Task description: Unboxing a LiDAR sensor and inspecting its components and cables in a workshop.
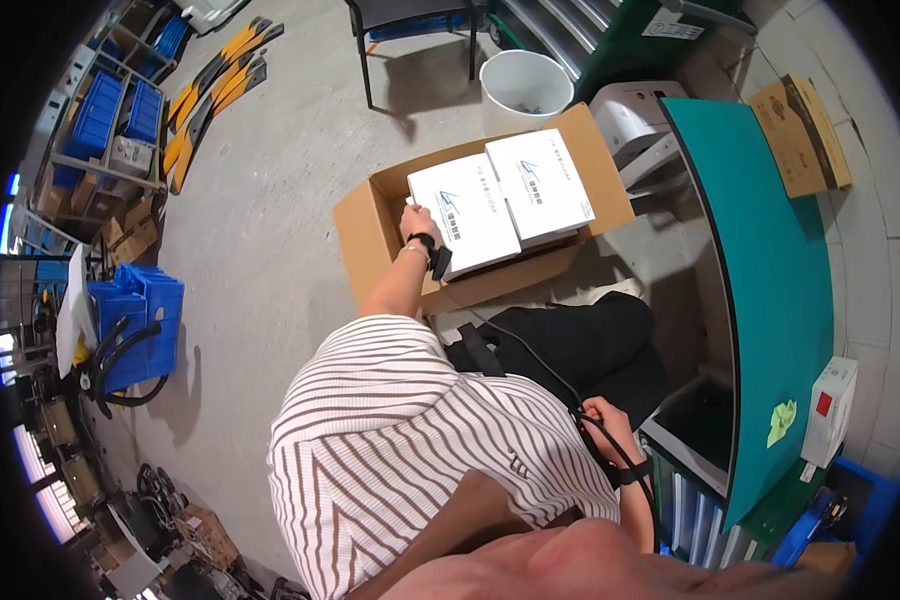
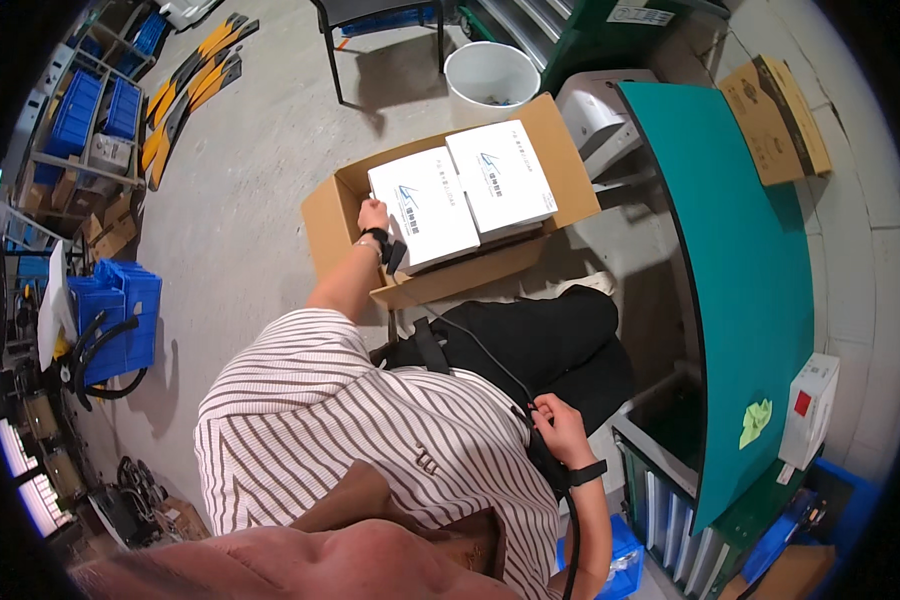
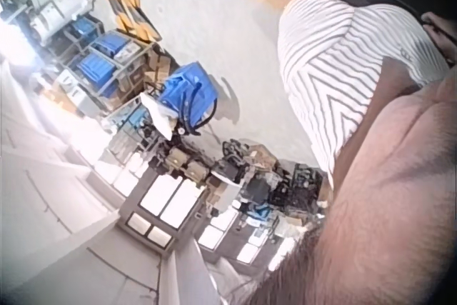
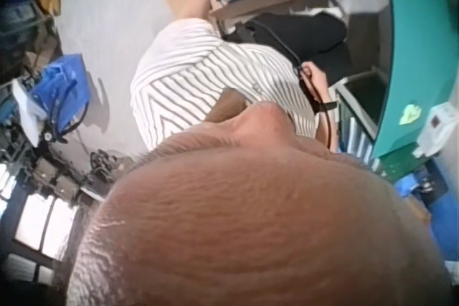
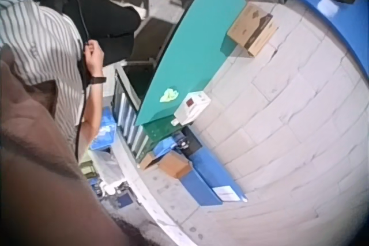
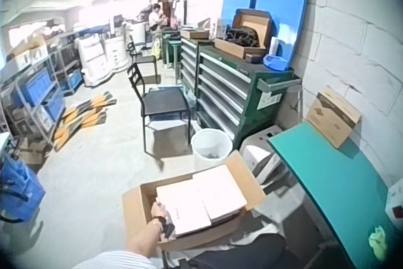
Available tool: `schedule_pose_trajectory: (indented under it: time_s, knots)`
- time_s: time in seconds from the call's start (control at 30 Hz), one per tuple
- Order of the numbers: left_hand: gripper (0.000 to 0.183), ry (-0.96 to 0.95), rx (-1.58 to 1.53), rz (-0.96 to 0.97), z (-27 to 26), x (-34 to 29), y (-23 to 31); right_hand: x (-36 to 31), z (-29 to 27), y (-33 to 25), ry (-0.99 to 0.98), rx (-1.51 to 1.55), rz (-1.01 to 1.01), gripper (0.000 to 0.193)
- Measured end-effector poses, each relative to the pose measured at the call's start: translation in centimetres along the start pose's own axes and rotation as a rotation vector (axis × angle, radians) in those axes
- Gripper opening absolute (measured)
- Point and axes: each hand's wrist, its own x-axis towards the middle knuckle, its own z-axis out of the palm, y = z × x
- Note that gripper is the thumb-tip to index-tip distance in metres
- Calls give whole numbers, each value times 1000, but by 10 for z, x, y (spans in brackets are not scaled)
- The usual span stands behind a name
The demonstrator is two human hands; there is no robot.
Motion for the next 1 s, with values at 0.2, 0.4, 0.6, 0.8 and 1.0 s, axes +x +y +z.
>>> schedule_pose_trajectory:
  time_s: [0.2, 0.4, 0.6, 0.8, 1.0]
  knots:
    - [27, -152, 49, 37, -14, -29, -25, 35, 1, 9, -161, -122, 140, 12]
    - [35, -107, 110, 41, -13, -25, -88, 51, 6, -4, -143, -158, 23, 13]
    - [72, -636, -513, -459, -5, -45, -76, 34, 8, 11, -107, -169, 46, 17]
    - [99, -747, -546, -357, -7, -19, -103, 36, 17, -3, -149, -193, 59, 15]
    - [101, -863, -523, -456, 9, -19, -133, 28, 17, -1, -131, -220, 46, 21]
